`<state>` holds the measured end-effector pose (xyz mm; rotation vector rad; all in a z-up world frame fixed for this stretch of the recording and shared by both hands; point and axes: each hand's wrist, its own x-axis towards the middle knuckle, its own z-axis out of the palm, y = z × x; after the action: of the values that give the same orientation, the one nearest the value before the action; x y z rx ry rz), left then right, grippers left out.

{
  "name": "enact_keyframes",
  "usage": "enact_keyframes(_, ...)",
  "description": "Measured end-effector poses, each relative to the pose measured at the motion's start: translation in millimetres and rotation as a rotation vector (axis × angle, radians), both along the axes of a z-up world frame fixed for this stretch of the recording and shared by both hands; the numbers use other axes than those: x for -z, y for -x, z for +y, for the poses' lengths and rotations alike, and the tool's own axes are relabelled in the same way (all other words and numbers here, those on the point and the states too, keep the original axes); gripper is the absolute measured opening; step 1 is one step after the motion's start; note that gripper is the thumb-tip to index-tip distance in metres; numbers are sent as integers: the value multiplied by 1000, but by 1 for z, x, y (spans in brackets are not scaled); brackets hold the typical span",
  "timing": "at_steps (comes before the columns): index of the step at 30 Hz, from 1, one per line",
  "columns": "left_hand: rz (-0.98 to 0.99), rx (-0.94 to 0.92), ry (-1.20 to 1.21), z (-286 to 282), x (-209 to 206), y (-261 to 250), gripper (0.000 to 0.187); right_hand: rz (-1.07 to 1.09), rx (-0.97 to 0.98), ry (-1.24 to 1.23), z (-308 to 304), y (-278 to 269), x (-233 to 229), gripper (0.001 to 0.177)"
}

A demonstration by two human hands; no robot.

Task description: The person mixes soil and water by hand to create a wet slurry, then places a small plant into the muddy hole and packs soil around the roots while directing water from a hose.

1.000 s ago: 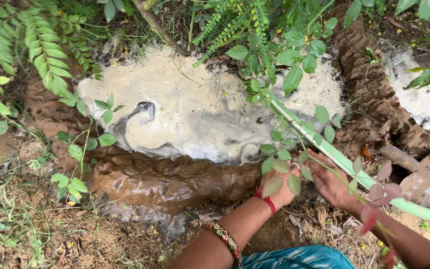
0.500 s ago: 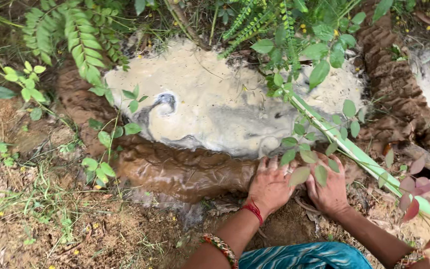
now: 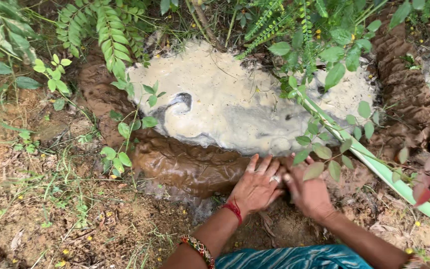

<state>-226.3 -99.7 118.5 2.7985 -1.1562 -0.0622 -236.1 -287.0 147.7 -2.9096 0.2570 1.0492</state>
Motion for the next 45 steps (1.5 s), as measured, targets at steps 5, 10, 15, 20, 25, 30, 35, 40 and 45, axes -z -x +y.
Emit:
enact_keyframes(5, -64, 14, 78, 15, 1, 2, 68, -797, -526, -244, 18, 9, -11, 67)
enact_keyframes(10, -75, -20, 54, 20, -11, 3, 69, -812, -572, -242, 19, 5, -7, 67)
enact_keyframes(15, 211, 37, 63, 50, -3, -6, 69, -637, -192, -461, 13, -6, -10, 48)
enact_keyframes(20, 59, -115, 11, 102, 10, 0, 79, -629, -457, -379, 64, -14, 5, 55)
enact_keyframes(25, -27, -114, -45, 111, 12, 9, 80, -658, -640, -220, 89, 1, -2, 71)
enact_keyframes(30, 179, -154, 125, 114, -14, 10, 72, -623, -646, -235, 90, -12, -14, 70)
enact_keyframes(35, 260, -514, 488, 121, -22, -17, 48, -229, 93, -614, 63, -77, -7, 50)
enact_keyframes(40, 463, -942, 727, 127, -21, -55, 45, -13, 111, -377, 61, -130, 30, 53)
enact_keyframes(45, 476, -809, 756, 116, -1, -53, 38, 115, -68, -215, 20, -166, 91, 70)
